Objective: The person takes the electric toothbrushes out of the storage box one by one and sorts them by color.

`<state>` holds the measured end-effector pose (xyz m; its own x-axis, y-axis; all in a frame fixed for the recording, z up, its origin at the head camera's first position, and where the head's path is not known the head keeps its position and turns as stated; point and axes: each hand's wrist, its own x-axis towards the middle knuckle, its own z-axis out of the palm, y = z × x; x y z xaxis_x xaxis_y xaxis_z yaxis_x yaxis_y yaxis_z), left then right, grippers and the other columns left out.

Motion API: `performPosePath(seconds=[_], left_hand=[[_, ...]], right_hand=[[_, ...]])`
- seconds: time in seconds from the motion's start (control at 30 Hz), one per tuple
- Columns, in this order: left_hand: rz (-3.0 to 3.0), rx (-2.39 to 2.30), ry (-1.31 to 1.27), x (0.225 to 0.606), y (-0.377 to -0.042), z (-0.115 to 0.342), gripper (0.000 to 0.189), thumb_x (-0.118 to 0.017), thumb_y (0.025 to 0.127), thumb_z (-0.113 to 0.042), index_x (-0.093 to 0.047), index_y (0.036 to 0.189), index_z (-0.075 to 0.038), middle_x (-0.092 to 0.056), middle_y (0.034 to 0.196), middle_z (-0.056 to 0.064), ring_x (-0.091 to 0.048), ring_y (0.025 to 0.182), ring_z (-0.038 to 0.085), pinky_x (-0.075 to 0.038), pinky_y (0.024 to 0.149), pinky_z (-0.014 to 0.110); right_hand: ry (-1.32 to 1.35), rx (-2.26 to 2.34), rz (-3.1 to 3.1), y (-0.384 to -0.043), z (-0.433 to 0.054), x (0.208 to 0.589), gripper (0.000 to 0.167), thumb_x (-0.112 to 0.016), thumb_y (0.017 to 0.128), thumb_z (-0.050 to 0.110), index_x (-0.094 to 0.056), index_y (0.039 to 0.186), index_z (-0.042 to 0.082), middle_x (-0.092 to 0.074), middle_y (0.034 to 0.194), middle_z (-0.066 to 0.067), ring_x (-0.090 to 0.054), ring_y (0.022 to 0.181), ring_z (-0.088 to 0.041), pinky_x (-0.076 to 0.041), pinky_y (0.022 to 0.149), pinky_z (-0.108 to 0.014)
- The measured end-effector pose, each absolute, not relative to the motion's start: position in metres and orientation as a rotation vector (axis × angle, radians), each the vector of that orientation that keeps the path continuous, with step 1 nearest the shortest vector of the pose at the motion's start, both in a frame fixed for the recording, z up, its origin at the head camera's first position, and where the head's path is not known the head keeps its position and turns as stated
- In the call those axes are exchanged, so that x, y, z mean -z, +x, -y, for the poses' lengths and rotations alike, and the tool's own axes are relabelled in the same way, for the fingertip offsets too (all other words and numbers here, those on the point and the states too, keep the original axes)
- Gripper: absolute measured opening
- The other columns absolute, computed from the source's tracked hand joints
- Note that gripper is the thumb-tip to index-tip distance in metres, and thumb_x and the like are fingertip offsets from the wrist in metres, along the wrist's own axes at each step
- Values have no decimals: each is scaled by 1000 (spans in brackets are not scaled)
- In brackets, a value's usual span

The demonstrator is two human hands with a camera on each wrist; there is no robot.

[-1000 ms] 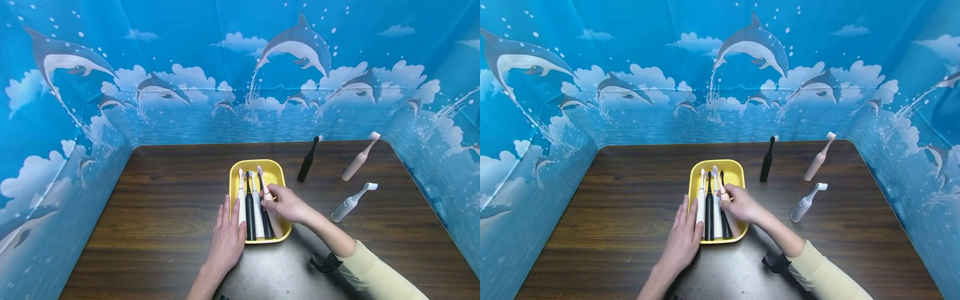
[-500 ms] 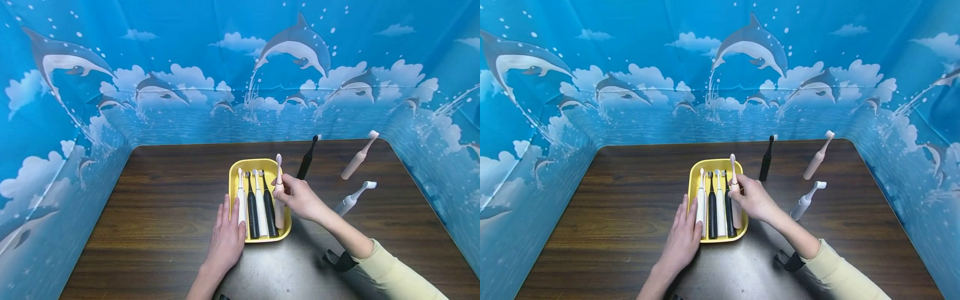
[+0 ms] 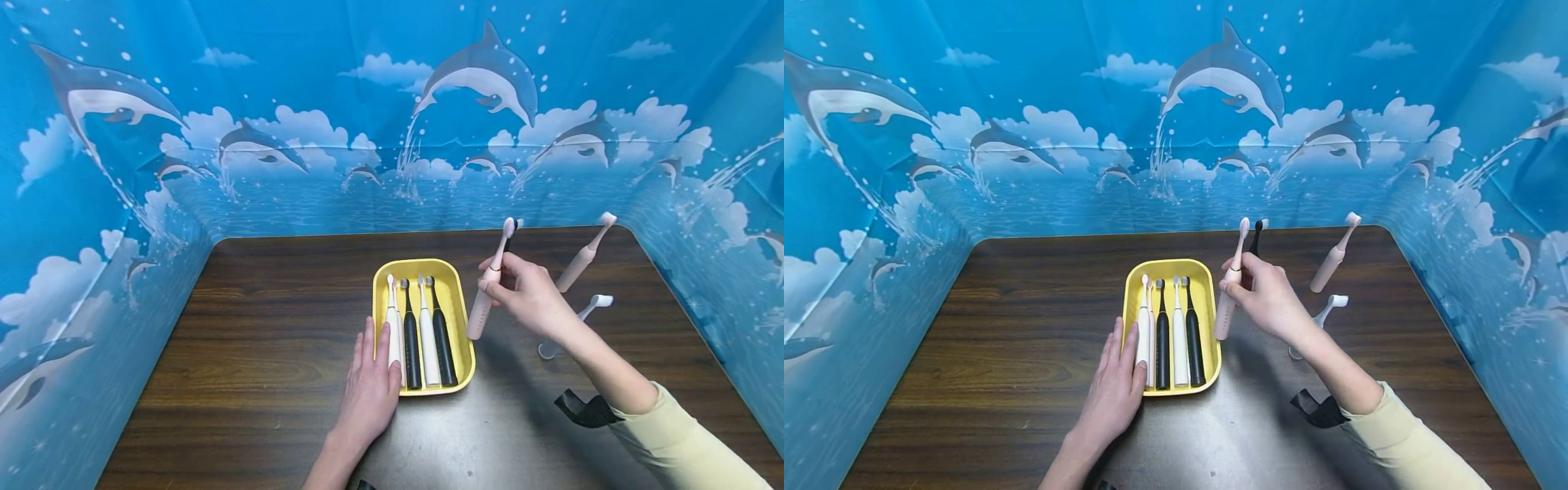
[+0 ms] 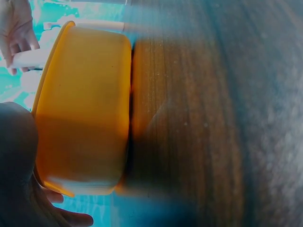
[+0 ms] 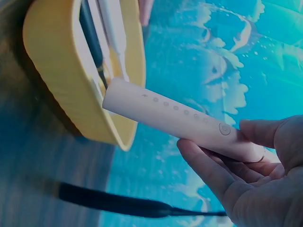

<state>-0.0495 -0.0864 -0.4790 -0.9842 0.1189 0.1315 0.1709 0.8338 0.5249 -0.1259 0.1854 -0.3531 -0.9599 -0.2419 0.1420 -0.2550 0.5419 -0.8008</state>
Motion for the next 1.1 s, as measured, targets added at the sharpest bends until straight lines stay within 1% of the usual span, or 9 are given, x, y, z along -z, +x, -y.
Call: performPosePath(seconds=[0.2, 0.27, 0.3, 0.4, 0.53, 0.63, 0.87, 1.03, 1.1], left_hand=[[2919, 849, -230, 479, -49, 86, 64, -55, 103, -23, -33, 161, -10, -13, 169, 19, -22, 149, 50, -36, 107, 69], [2920, 849, -227, 479, -49, 86, 64, -55, 103, -23, -33, 161, -10, -13, 169, 19, -22, 149, 50, -36, 107, 69], [2921, 848, -227, 479, -49, 86, 64, -55, 103, -23, -32, 161, -10, -13, 170, 19, -22, 149, 50, -36, 107, 69], [2925, 848, -225, 479, -49, 86, 64, -55, 103, -23, -32, 162, -10, -12, 170, 18, -22, 149, 49, -37, 106, 69], [2925, 852, -221, 479, -48, 87, 65, -55, 103, -23, -32, 162, -11, -12, 170, 17, -22, 149, 49, -38, 105, 70], [2920, 852, -222, 479, -48, 87, 65, -55, 103, -23, -32, 162, -11, -13, 170, 17, -23, 149, 49, -38, 105, 70], [2920, 846, -221, 479, -48, 87, 64, -55, 103, -23, -33, 161, -10, -13, 170, 18, -23, 149, 50, -36, 107, 68], [2926, 849, -215, 479, -48, 87, 65, -56, 103, -23, -32, 162, -10, -14, 170, 18, -23, 149, 49, -35, 109, 68], [2929, 852, -215, 479, -48, 87, 65, -55, 103, -23, -32, 162, -10, -13, 170, 17, -22, 149, 49, -35, 108, 68]], right_hand=[[401, -1339, 2723, -124, -202, 328, 28, -66, 100, 8, -62, 124, -5, -70, 112, -23, -73, 96, -36, -61, 68, -32], [377, -1302, 2715, -123, -208, 319, 31, -65, 102, 13, -62, 127, -4, -70, 112, -23, -73, 94, -33, -61, 67, -30], [364, -1278, 2709, -122, -212, 314, 31, -65, 102, 15, -62, 128, -3, -71, 110, -22, -74, 91, -31, -60, 64, -28], [322, -1197, 2694, -121, -226, 302, 33, -64, 103, 19, -63, 129, -1, -72, 104, -21, -72, 80, -13, -55, 58, -22], [251, -1208, 2669, -120, -244, 291, 36, -62, 104, 22, -62, 131, -1, -70, 111, -24, -66, 79, 7, -54, 63, -15], [180, -1246, 2649, -120, -258, 289, 39, -62, 104, 24, -61, 133, -1, -67, 118, -27, -63, 82, 13, -55, 67, -13], [28, -1200, 2650, -126, -293, 306, 48, -61, 104, 28, -56, 136, -7, -62, 124, -33, -55, 81, 22, -52, 63, -9], [-114, -1062, 2702, -129, -317, 333, 49, -58, 105, 29, -55, 134, -11, -64, 119, -37, -49, 75, 20, -49, 57, -9], [-142, -1019, 2705, -128, -325, 345, 47, -59, 104, 26, -57, 131, -12, -65, 115, -38, -59, 77, 6, -48, 54, -11]])
